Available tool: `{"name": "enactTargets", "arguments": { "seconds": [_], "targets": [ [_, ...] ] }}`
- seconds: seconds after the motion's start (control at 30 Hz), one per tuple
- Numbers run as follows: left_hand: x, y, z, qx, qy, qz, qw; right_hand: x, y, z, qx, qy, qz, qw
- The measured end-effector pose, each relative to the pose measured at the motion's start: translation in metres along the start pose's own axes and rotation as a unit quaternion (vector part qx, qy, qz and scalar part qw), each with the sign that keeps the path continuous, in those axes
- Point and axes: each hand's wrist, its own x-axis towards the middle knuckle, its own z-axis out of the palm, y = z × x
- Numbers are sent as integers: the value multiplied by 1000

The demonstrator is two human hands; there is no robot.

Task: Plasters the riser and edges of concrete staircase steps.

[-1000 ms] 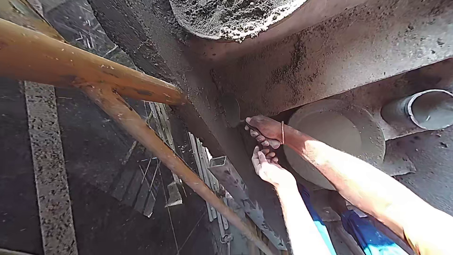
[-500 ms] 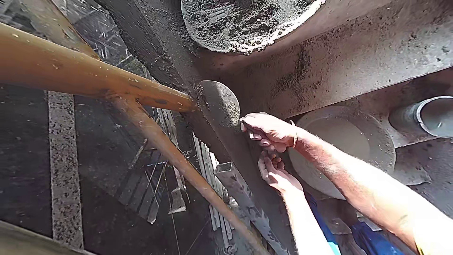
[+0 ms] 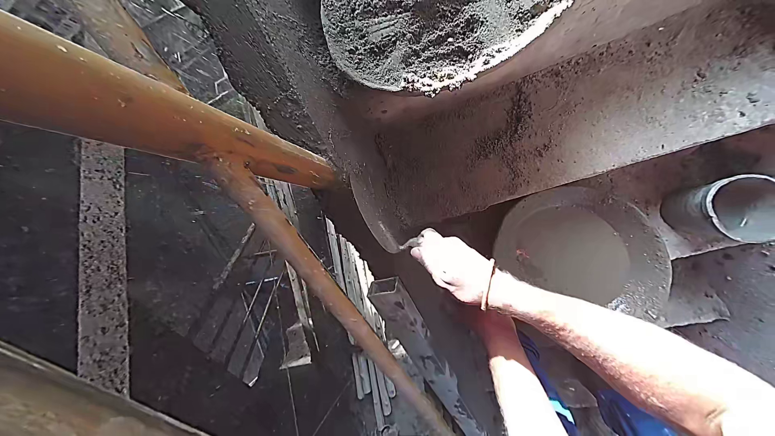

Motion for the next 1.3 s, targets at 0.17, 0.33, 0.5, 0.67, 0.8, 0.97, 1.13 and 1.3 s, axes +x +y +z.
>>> {"name": "enactTargets", "arguments": {
  "seconds": [0.17,0.33,0.5,0.67,0.8,0.97,1.13,1.3],
  "targets": [
    [25,-6,-11,-113,86,66,988,-29,88,-19,432,-95,173,880],
    [24,-8,-17,-123,95,68,986,-31,127,-2,508,-159,157,832],
    [20,-9,-16,-114,93,64,987,6,137,23,456,-169,147,861],
    [21,-10,-20,-117,79,56,988,21,145,9,592,-256,92,759],
    [20,-11,-17,-116,77,49,989,19,93,-12,537,-177,1,825],
    [20,-10,-15,-122,62,28,990,35,14,-17,199,0,5,980],
    [20,-10,-6,-95,108,23,989,30,-19,-2,8,37,1,999],
    [-3,19,-5,-12,94,29,995,24,-34,20,-50,31,80,995]
  ]
}}
